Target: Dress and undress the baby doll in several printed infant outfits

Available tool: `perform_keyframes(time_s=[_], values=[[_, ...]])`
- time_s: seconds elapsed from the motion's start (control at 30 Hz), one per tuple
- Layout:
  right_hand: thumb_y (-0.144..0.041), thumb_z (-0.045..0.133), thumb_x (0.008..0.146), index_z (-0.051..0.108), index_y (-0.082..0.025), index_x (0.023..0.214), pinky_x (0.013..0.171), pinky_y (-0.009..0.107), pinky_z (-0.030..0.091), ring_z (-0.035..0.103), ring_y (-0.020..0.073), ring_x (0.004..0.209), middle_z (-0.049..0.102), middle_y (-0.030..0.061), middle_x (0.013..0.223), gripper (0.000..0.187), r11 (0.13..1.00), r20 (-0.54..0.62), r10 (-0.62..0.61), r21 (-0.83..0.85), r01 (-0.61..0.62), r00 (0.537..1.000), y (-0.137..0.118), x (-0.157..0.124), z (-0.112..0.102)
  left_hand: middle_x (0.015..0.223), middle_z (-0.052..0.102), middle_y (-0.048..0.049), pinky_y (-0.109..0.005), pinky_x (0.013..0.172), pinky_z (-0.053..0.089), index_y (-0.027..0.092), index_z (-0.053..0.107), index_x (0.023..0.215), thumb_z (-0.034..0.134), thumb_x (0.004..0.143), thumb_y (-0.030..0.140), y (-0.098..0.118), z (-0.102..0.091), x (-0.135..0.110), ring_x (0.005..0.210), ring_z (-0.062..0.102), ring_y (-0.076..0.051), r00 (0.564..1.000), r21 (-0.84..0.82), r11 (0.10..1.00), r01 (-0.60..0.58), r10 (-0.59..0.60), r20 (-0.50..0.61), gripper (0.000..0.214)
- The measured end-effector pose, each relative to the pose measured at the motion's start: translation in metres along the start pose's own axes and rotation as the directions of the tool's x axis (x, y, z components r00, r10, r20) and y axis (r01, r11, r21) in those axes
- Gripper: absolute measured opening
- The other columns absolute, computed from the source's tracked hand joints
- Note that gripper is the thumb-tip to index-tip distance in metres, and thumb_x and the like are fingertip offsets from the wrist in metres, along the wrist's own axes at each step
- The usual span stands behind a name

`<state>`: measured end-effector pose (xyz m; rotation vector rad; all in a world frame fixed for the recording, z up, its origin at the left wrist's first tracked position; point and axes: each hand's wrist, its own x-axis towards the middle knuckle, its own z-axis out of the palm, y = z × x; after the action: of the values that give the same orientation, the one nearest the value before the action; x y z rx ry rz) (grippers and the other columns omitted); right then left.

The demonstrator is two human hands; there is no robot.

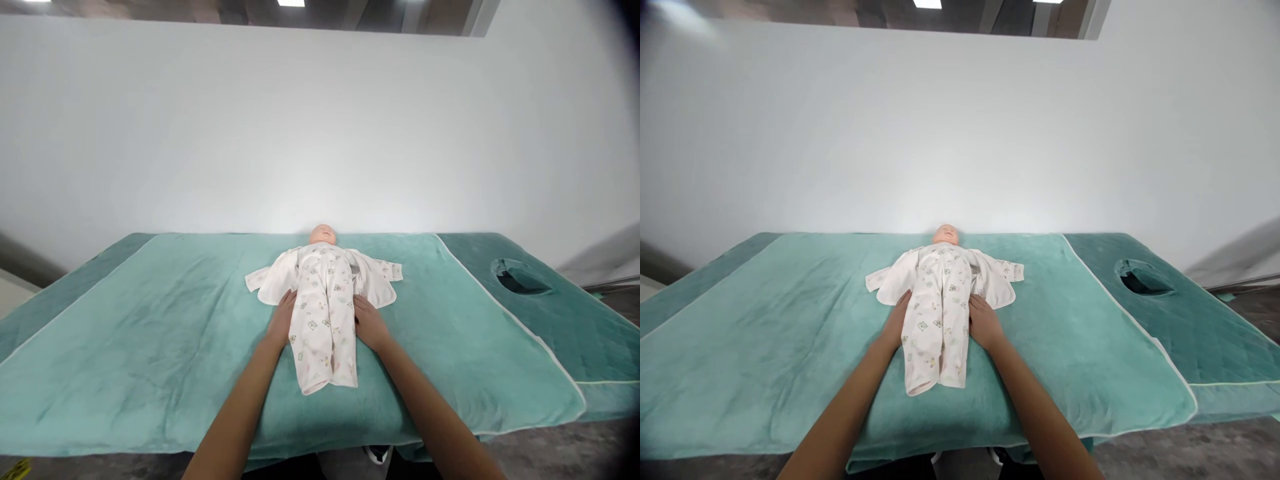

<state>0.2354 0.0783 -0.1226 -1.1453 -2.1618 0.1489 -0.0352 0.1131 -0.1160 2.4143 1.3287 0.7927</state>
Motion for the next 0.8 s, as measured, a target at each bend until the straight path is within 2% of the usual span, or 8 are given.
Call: perform_keyframes(time_s=[0.13, 0.23, 0.3, 0.43, 0.53, 0.67, 0.73, 0.8], values=[[-0.018, 0.05, 0.093, 0.062, -0.018, 0.133, 0.114, 0.048, 0.041, 0.056, 0.0294, 0.127, 0.064, 0.0157, 0.132, 0.042, 0.995, -0.014, 0.092, -0.042, -0.092, 0.996, -0.004, 0.019, 0.01, 0.141, 0.06, -0.0093, -0.051, 0.126, 0.018, 0.026, 0.069, 0.121, 0.067, 0.079, 0.034, 0.001, 0.0, 0.002, 0.14, 0.044, -0.032, 1.0, -0.03, 1.0, 0.002, -0.002, -0.006, 0.044], [-0.018, 0.049, 0.092, 0.065, -0.018, 0.13, 0.113, 0.047, 0.042, 0.056, 0.0296, 0.127, 0.066, 0.0151, 0.128, 0.041, 0.985, -0.07, 0.166, -0.028, -0.169, 0.984, -0.003, 0.032, 0.021, 0.135, 0.063, -0.0116, -0.051, 0.122, 0.029, 0.024, 0.068, 0.119, 0.066, 0.079, 0.034, 0.005, 0.0, 0.0, 0.135, 0.05, -0.035, 0.992, -0.142, 0.987, 0.081, -0.094, -0.09, 0.041], [-0.017, 0.051, 0.09, 0.071, -0.021, 0.12, 0.109, 0.044, 0.046, 0.058, 0.0288, 0.122, 0.069, 0.0126, 0.122, 0.036, 0.985, -0.076, 0.171, 0.001, -0.172, 0.982, -0.003, 0.035, 0.026, 0.129, 0.066, -0.0132, -0.052, 0.117, 0.036, 0.024, 0.068, 0.115, 0.064, 0.08, 0.033, 0.011, -0.001, -0.002, 0.132, 0.053, -0.036, 0.981, -0.173, 0.977, 0.122, -0.145, -0.127, 0.036], [-0.024, 0.057, 0.088, 0.077, -0.024, 0.1, 0.099, 0.041, 0.051, 0.064, 0.0283, 0.11, 0.075, 0.0095, 0.106, 0.023, 0.995, 0.039, 0.018, 0.101, -0.022, 0.999, -0.009, 0.022, 0.025, 0.122, 0.068, -0.0147, -0.052, 0.108, 0.044, 0.023, 0.069, 0.107, 0.066, 0.079, 0.033, 0.02, -0.007, -0.004, 0.128, 0.054, -0.04, 0.974, -0.158, 0.976, 0.149, -0.173, -0.15, 0.03], [-0.026, 0.055, 0.09, 0.076, -0.023, 0.102, 0.096, 0.04, 0.052, 0.066, 0.0269, 0.104, 0.075, 0.0093, 0.106, 0.024, 0.994, 0.093, -0.008, 0.112, -0.002, 0.996, -0.016, 0.007, 0.02, 0.125, 0.067, -0.0145, -0.05, 0.109, 0.042, 0.022, 0.07, 0.105, 0.069, 0.076, 0.033, 0.018, -0.006, -0.002, 0.127, 0.053, -0.04, 0.979, -0.133, 0.981, 0.139, -0.156, -0.13, 0.031], [-0.02, 0.053, 0.092, 0.075, -0.022, 0.105, 0.101, 0.042, 0.047, 0.063, 0.0265, 0.108, 0.074, 0.0099, 0.107, 0.026, 0.999, 0.082, 0.012, 0.035, -0.015, 0.997, -0.019, -0.001, 0.019, 0.127, 0.065, -0.0149, -0.052, 0.109, 0.041, 0.02, 0.069, 0.112, 0.066, 0.081, 0.034, 0.008, -0.001, -0.003, 0.122, 0.055, -0.038, 0.977, -0.088, 0.986, 0.145, -0.157, -0.144, 0.034], [-0.017, 0.054, 0.091, 0.074, -0.023, 0.11, 0.108, 0.045, 0.041, 0.059, 0.0271, 0.114, 0.073, 0.01, 0.109, 0.028, 1.0, 0.042, 0.016, -0.024, -0.015, 0.999, -0.015, -0.001, 0.021, 0.125, 0.066, -0.0156, -0.051, 0.109, 0.04, 0.018, 0.069, 0.114, 0.063, 0.084, 0.035, 0.004, 0.001, -0.004, 0.121, 0.055, -0.038, 0.972, -0.069, 0.984, 0.161, -0.171, -0.163, 0.034], [-0.012, 0.054, 0.088, 0.072, -0.024, 0.114, 0.11, 0.046, 0.037, 0.056, 0.0277, 0.119, 0.07, 0.0102, 0.116, 0.034, 0.993, -0.025, 0.073, -0.091, -0.075, 0.997, -0.006, -0.001, 0.022, 0.116, 0.068, -0.0158, -0.05, 0.107, 0.04, 0.017, 0.071, 0.108, 0.06, 0.088, 0.035, 0.001, 0.0, -0.005, 0.117, 0.056, -0.036, 0.968, -0.044, 0.984, 0.17, -0.175, -0.177, 0.029]])
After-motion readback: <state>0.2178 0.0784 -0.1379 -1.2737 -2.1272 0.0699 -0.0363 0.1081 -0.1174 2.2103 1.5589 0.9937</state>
